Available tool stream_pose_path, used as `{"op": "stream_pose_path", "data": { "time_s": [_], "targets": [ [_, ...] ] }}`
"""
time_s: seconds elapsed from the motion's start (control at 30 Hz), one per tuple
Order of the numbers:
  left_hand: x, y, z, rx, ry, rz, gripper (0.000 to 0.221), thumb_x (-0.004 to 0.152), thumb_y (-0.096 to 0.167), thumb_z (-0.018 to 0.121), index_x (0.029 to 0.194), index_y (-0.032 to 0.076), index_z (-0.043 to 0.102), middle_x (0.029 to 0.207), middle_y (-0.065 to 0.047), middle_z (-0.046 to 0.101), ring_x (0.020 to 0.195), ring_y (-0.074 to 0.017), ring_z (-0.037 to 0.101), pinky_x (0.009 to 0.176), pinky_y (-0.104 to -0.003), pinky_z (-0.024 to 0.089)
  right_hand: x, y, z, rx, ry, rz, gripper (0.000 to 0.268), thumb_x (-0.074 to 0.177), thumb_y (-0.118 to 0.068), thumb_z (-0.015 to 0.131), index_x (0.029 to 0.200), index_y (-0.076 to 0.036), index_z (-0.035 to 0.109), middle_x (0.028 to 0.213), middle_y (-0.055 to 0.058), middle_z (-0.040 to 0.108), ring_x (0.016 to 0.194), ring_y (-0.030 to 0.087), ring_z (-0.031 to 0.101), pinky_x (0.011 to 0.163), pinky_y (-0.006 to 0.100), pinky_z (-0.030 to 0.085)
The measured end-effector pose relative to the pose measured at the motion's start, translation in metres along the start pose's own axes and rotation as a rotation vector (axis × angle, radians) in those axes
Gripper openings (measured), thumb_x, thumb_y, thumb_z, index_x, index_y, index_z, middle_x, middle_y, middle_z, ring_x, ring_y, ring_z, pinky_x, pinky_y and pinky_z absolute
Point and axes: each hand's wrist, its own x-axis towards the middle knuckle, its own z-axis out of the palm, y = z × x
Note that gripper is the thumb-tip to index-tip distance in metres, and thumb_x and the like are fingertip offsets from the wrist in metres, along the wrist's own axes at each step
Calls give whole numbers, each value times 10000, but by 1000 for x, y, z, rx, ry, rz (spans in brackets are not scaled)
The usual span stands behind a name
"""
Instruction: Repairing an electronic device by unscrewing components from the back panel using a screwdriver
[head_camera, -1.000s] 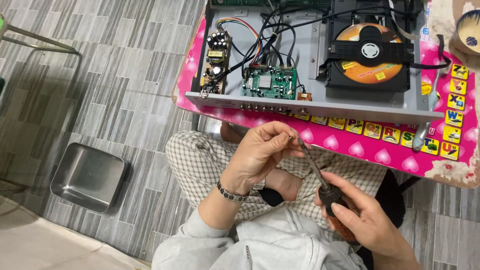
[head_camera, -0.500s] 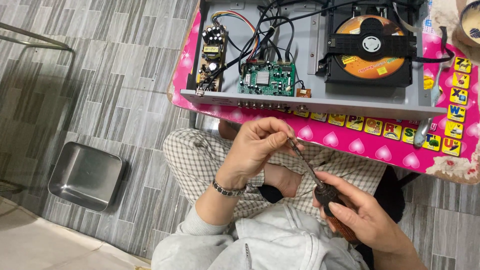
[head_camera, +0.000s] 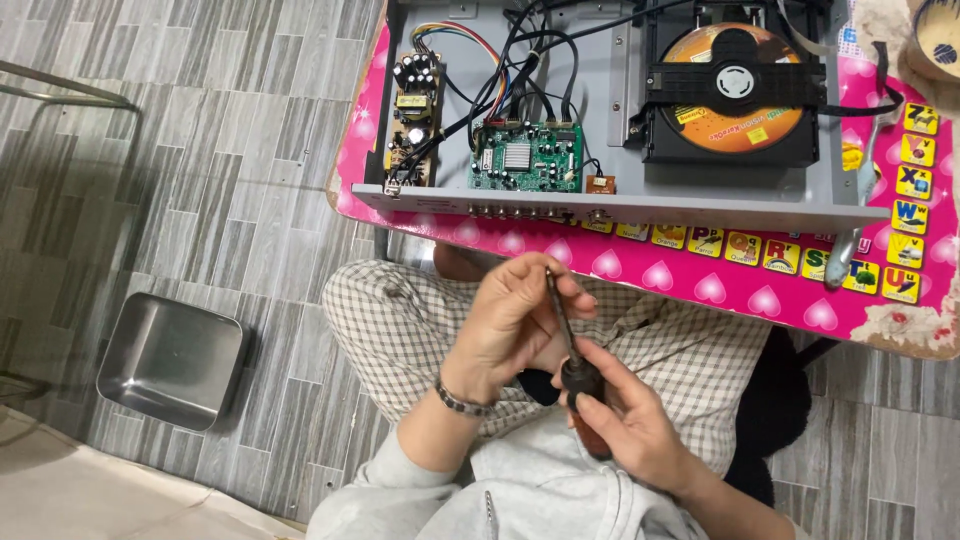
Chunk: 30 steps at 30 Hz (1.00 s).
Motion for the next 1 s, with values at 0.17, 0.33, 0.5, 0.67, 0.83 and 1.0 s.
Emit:
{"op": "stream_pose_path", "data": {
  "time_s": [0.17,0.33,0.5,0.67,0.83,1.0],
  "targets": [
    [3,-18,5,-87,239,-69,199,995,79,619,1167,-19,622,997,-141,700,853,-227,724,784,-315,633,5,4,11,146,137,17,589,918,-7,545,1459,40,316,1164,206,604,951,227,633,782,326,563],
    [16,-32,5,-34,399,-100,399,984,57,583,1366,-43,531,1122,-181,686,894,-220,711,771,-290,627,7,-1,11,398,229,54,469,969,-14,495,1419,30,372,1087,220,595,858,228,612,691,321,557],
    [21,-29,10,30,389,-100,492,973,19,541,1458,-28,473,1201,-185,658,927,-194,685,723,-227,590,15,-18,13,497,280,136,423,991,-64,491,1401,17,425,1067,184,590,844,204,606,633,306,539],
    [24,-23,17,52,403,-96,465,993,8,498,1452,-53,460,1208,-197,647,934,-193,677,806,-260,600,21,-29,17,461,251,129,410,1003,-78,455,1391,48,416,1019,186,590,846,194,618,626,307,558],
    [26,-19,21,80,445,-130,463,975,31,536,1431,-37,494,1174,-170,678,878,-181,702,582,-174,561,25,-36,19,496,297,152,390,997,-78,474,1372,30,458,1062,173,578,858,192,600,618,299,550],
    [29,-18,18,64,479,-160,493,954,17,560,1439,-29,488,1170,-167,679,835,-176,701,529,-165,542,28,-37,17,494,280,155,418,999,-79,467,1402,33,457,1082,180,587,877,198,612,616,285,552]
  ]
}}
